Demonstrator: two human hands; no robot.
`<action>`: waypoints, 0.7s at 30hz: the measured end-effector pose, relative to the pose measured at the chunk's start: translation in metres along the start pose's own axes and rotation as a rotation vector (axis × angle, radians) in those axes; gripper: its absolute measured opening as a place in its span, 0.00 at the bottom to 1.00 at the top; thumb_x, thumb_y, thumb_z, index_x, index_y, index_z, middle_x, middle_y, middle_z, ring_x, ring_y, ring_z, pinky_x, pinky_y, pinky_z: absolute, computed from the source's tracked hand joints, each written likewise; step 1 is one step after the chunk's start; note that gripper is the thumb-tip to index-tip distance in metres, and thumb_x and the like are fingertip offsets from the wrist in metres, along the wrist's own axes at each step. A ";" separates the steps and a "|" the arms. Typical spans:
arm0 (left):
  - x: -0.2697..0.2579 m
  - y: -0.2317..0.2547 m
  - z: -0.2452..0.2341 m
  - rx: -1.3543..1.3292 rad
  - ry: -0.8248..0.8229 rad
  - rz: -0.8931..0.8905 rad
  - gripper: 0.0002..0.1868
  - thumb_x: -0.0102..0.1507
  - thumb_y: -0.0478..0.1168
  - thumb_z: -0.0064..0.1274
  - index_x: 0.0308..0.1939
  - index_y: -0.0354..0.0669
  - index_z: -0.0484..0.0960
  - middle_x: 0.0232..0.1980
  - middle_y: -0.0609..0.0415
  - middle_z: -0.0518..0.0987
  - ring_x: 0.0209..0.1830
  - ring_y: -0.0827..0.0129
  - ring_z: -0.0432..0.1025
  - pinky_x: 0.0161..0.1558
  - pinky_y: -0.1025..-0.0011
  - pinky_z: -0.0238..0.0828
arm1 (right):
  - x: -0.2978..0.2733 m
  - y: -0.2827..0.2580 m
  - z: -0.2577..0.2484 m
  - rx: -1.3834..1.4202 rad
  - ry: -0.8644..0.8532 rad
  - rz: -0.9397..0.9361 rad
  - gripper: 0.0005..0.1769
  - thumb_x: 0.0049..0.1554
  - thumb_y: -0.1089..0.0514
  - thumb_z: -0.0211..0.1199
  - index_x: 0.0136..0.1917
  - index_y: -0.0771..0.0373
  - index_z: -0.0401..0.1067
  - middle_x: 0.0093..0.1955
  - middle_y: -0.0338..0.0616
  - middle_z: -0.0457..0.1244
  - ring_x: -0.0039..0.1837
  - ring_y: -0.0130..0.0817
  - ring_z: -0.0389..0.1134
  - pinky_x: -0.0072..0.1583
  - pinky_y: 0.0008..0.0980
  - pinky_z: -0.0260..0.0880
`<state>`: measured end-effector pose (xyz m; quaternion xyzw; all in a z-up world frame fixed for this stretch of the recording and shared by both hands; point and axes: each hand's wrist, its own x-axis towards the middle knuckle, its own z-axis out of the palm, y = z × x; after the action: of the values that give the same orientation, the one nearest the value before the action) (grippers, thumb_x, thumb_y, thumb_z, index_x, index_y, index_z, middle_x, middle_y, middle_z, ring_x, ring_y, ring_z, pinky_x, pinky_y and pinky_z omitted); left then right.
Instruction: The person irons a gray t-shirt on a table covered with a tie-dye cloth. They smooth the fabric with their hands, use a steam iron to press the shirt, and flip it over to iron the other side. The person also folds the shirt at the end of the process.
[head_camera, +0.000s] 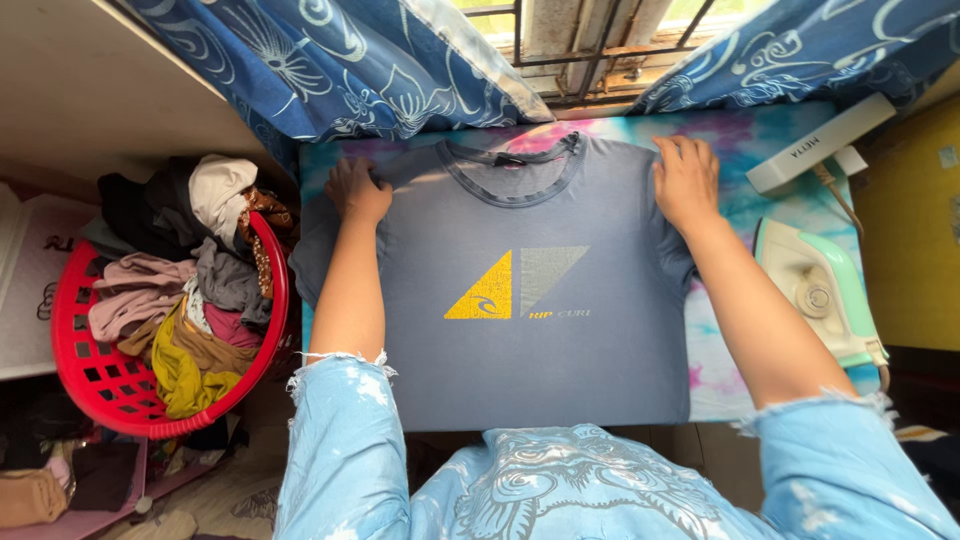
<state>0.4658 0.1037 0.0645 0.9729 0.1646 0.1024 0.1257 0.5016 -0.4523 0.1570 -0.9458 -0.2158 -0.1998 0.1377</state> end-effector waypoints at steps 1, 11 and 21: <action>0.000 -0.002 -0.001 -0.030 0.026 0.044 0.18 0.55 0.44 0.61 0.48 0.48 0.79 0.53 0.45 0.74 0.59 0.48 0.66 0.61 0.48 0.59 | 0.004 0.002 0.016 -0.031 0.018 -0.009 0.23 0.56 0.60 0.66 0.65 0.62 0.74 0.60 0.52 0.67 0.62 0.54 0.63 0.62 0.51 0.61; -0.078 -0.005 -0.111 -0.580 0.172 0.311 0.10 0.60 0.33 0.55 0.45 0.36 0.74 0.46 0.41 0.76 0.49 0.46 0.73 0.51 0.59 0.70 | -0.049 -0.015 -0.046 0.388 0.045 -0.014 0.10 0.58 0.69 0.58 0.54 0.67 0.72 0.48 0.54 0.60 0.46 0.51 0.64 0.49 0.43 0.66; -0.259 -0.014 -0.199 -0.489 -0.085 0.351 0.08 0.51 0.33 0.54 0.32 0.39 0.74 0.36 0.49 0.75 0.43 0.52 0.70 0.49 0.62 0.67 | -0.228 -0.070 -0.133 0.437 -0.245 0.034 0.14 0.47 0.64 0.60 0.49 0.60 0.76 0.40 0.46 0.62 0.41 0.43 0.65 0.47 0.39 0.67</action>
<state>0.1742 0.0691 0.2078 0.9308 -0.0409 0.1185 0.3434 0.2381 -0.5185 0.1866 -0.9141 -0.2530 -0.0301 0.3153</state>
